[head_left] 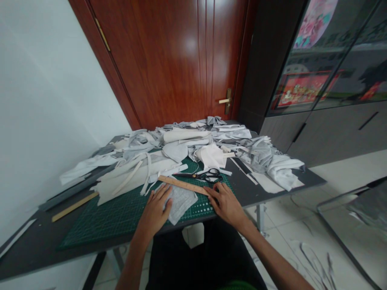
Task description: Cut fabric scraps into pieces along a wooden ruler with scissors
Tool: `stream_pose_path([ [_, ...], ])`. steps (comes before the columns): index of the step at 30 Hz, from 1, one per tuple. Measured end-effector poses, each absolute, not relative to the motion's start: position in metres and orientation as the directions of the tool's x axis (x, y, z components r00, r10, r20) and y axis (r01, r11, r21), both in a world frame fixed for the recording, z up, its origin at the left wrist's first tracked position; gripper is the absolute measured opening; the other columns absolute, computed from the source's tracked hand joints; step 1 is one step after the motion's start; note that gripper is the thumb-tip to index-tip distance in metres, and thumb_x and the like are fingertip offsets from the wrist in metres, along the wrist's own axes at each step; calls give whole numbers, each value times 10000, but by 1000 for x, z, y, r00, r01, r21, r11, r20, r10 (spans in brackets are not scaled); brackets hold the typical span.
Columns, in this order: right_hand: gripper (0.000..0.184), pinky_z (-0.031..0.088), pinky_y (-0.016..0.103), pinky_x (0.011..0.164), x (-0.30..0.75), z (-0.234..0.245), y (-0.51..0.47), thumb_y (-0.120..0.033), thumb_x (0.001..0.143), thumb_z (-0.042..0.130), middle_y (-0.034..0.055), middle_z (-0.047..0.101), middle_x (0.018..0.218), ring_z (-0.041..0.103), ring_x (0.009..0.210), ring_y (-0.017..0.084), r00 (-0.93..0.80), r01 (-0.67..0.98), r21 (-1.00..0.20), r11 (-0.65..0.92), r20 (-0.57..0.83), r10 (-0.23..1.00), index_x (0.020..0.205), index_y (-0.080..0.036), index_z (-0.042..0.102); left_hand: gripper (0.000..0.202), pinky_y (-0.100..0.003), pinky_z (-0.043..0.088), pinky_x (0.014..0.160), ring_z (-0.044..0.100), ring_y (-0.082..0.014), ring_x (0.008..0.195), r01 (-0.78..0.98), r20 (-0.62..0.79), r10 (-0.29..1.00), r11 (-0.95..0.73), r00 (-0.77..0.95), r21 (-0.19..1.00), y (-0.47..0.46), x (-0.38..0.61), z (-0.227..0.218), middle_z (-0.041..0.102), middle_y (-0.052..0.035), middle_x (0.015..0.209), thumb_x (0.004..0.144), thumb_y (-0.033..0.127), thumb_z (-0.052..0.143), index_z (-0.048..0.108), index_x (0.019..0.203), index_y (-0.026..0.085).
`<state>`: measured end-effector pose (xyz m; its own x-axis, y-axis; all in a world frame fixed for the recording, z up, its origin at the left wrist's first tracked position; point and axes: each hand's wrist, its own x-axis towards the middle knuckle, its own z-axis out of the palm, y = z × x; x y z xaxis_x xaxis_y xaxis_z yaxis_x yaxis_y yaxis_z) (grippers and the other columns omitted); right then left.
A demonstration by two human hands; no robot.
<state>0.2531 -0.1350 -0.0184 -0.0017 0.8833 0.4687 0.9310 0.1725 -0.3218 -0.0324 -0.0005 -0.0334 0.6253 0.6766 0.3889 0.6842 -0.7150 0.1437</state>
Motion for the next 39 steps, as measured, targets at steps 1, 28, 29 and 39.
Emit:
stream_pose_path([
  [1, 392, 520, 461, 951, 253, -19, -135, -257, 1048, 497, 123, 593, 1093, 559, 1022, 276, -3, 928, -327, 179, 474, 881, 1410, -202, 636, 499, -602, 309, 1253, 467, -303, 1485, 683, 391, 675, -716, 626, 143, -1, -32, -33, 545, -121, 1557, 1077, 387, 339, 581, 1463, 183],
  [28, 394, 534, 470, 946, 253, -20, -136, -252, 1057, 480, 124, 606, 1096, 562, 1026, 275, -9, 925, -326, 193, 491, 871, 1419, -197, 624, 496, -587, 323, 1248, 474, -309, 1479, 682, 402, 671, -718, 624, 140, -3, -32, -32, 562, -127, 1541, 1067, 387, 358, 576, 1474, 208],
  [29, 396, 536, 468, 945, 254, -20, -136, -253, 1056, 479, 123, 607, 1095, 565, 1026, 274, -11, 924, -329, 196, 489, 872, 1422, -200, 621, 492, -585, 324, 1248, 475, -307, 1478, 679, 403, 669, -720, 624, 144, -3, -32, -32, 564, -123, 1540, 1067, 383, 363, 576, 1477, 215],
  [39, 409, 559, 393, 943, 254, -20, -135, -290, 1076, 466, 98, 602, 1165, 625, 1038, 224, -35, 822, -459, 337, 551, 834, 1472, -260, 563, 480, -602, 308, 1252, 442, -292, 1501, 667, 370, 662, -733, 652, 136, -3, -32, -31, 526, -107, 1576, 1077, 312, 345, 554, 1501, 230],
])
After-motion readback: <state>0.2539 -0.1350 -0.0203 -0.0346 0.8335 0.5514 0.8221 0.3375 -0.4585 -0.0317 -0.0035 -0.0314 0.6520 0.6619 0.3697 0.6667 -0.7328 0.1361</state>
